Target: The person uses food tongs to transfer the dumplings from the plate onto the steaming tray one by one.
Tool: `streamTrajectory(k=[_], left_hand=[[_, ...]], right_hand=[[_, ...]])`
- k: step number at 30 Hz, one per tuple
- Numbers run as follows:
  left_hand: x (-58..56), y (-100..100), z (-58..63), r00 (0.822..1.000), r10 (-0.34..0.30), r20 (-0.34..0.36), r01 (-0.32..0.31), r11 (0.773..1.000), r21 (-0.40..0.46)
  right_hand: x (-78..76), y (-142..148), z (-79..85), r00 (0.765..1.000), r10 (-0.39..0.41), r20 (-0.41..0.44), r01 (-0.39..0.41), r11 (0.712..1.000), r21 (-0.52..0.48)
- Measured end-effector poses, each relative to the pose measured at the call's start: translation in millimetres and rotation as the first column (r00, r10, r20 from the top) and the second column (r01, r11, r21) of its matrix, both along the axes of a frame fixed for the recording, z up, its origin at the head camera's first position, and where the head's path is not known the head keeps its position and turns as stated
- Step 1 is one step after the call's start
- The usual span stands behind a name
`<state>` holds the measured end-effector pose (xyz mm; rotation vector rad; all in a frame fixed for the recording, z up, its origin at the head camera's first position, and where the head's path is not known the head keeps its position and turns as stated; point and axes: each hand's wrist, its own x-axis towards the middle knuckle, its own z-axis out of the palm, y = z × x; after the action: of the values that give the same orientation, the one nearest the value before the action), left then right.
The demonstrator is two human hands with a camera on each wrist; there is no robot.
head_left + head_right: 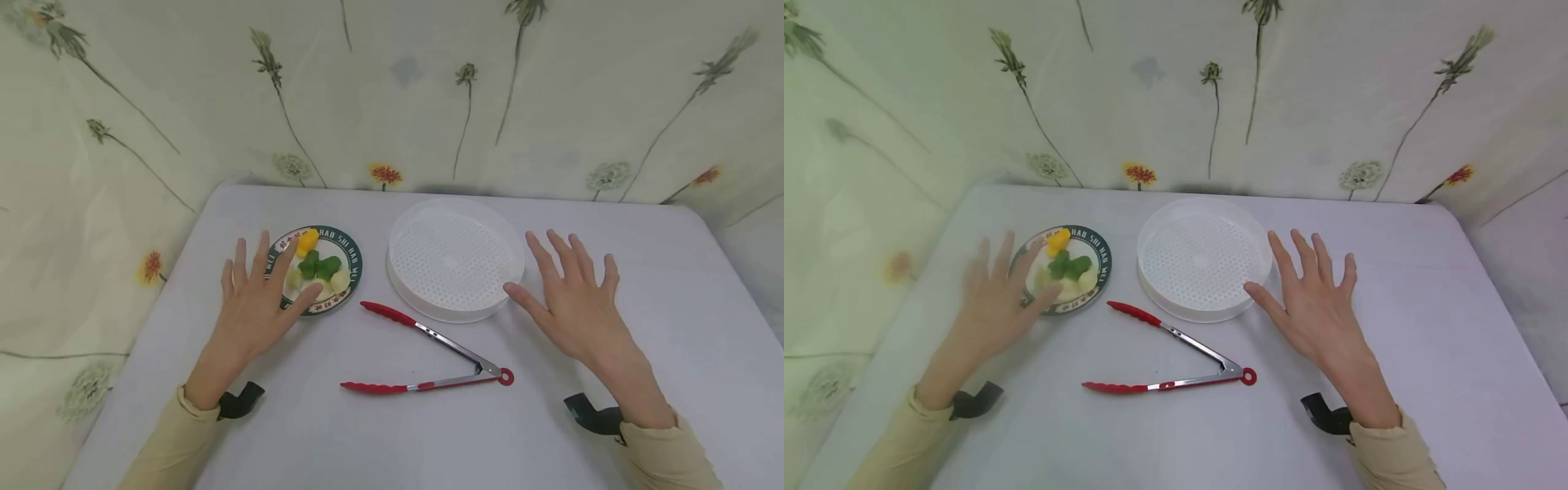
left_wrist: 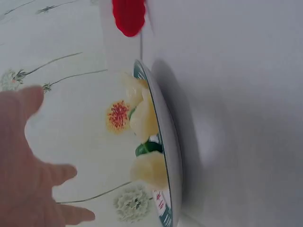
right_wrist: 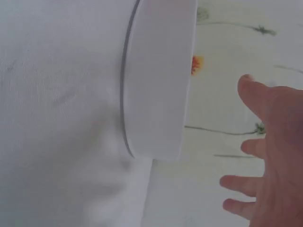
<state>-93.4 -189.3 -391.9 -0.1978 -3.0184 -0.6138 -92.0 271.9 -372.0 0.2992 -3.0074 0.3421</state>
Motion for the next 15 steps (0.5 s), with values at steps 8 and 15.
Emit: streamTrajectory(k=[8,15], left_hand=[[3.6,-14.8,0.6,0.992,0.101,0.069,-0.119,0.928,0.354],[14.8,-23.1,0.5,0.967,0.204,0.151,-0.254,0.803,0.539]], right_hand=[[1.8,-18.4,5.5,0.987,0.122,-0.102,-0.129,0.989,-0.072],[11.6,-31.5,-0.7,0.982,0.173,-0.072,-0.180,0.978,-0.103]])
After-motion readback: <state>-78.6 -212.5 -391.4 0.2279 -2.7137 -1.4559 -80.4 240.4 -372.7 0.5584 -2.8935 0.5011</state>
